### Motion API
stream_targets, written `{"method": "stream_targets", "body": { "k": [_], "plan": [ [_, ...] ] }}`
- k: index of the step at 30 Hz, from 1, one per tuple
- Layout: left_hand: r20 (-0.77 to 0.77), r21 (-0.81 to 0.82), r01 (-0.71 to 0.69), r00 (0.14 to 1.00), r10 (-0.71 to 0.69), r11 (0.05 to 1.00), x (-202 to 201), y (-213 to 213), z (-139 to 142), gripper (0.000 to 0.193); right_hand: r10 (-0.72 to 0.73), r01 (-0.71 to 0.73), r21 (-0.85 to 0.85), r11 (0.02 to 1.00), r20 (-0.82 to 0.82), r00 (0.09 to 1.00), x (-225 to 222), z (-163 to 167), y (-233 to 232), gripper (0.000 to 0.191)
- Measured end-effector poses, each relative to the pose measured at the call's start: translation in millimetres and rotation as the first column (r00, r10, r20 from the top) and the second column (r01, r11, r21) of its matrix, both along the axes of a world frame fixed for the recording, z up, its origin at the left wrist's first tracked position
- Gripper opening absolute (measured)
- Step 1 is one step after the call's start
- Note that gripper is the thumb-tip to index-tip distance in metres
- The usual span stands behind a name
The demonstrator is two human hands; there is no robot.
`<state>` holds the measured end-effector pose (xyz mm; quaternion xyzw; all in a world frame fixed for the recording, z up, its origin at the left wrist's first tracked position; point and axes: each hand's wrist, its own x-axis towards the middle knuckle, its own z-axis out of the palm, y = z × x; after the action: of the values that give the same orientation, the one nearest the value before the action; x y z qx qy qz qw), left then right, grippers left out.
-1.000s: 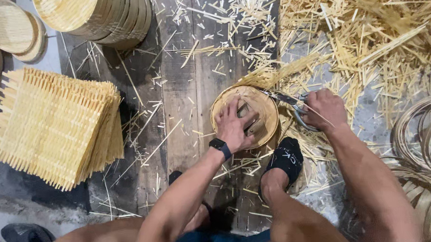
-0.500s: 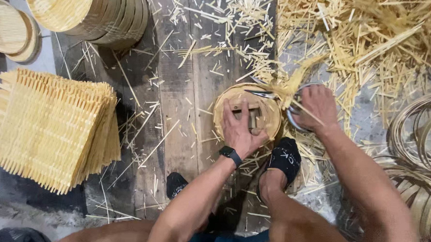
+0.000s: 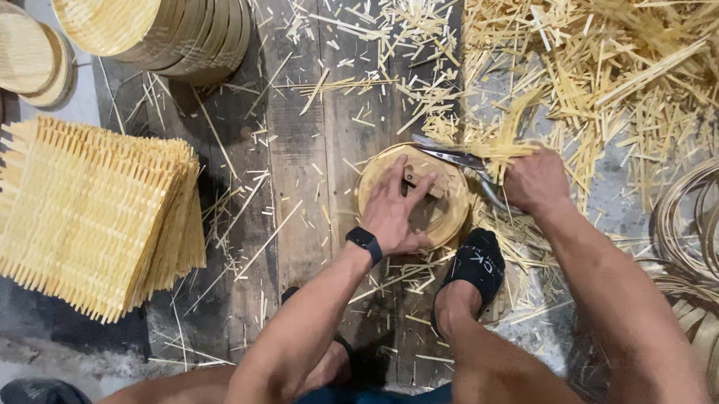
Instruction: The person sits on the floor of a workshop and assembles bamboo steamer baskets. They hold a round wooden base block, trim bamboo strips with scissors, bend a thin bamboo rim ring around a woven mat, press the mat and ring into the base, and place finished baskets onto a growing stack.
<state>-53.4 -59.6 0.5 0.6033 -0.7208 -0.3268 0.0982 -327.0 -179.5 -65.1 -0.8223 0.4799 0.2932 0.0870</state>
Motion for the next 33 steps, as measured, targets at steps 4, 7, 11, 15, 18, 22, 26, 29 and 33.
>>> {"method": "stream_targets", "body": {
  "k": [4, 7, 11, 15, 18, 22, 26, 29, 33],
  "plan": [
    [-0.015, -0.026, 0.118, 0.993, -0.118, 0.993, 15, -7, 1, 0.117, 0.023, -0.016, -0.039, 0.999, 0.167, 0.986, -25, -15, -4, 0.029],
    [-0.034, -0.043, 0.135, 0.99, -0.136, 0.99, 20, -9, 2, 0.116, 0.031, -0.006, -0.094, 0.996, 0.274, 0.961, -35, -21, -1, 0.03],
    [-0.013, 0.005, 0.173, 0.985, -0.173, 0.985, 19, -10, 5, 0.114, -0.021, 0.044, -0.08, 0.996, 0.278, 0.96, -39, -5, -6, 0.025],
    [0.024, 0.058, 0.222, 0.974, -0.224, 0.973, 21, -16, 9, 0.114, -0.014, 0.017, -0.057, 0.998, 0.045, 0.999, -24, 18, -17, 0.029],
    [0.074, 0.126, 0.322, 0.94, -0.333, 0.938, 24, -21, 8, 0.116, 0.04, -0.038, -0.028, 0.999, 0.061, 0.997, 0, 19, -8, 0.038],
    [0.04, 0.049, 0.358, 0.932, -0.36, 0.932, 30, -16, -9, 0.113, -0.263, 0.252, 0.076, 0.965, 0.248, 0.932, 0, 7, 7, 0.032],
    [-0.3, 0.129, 0.049, 0.954, -0.008, 0.99, 38, -17, -46, 0.097, -0.622, 0.669, 0.06, 0.741, 0.439, 0.649, -44, -14, 4, 0.076],
    [-0.089, 0.049, -0.372, 0.923, 0.375, 0.927, 46, -37, -78, 0.056, -0.802, 0.843, -0.083, 0.531, 0.272, 0.532, -71, -33, 2, 0.115],
    [-0.025, 0.072, -0.415, 0.908, 0.418, 0.907, 46, -64, -99, 0.05, -0.648, 0.662, -0.057, 0.747, 0.162, 0.744, -78, -34, 33, 0.095]
  ]
}}
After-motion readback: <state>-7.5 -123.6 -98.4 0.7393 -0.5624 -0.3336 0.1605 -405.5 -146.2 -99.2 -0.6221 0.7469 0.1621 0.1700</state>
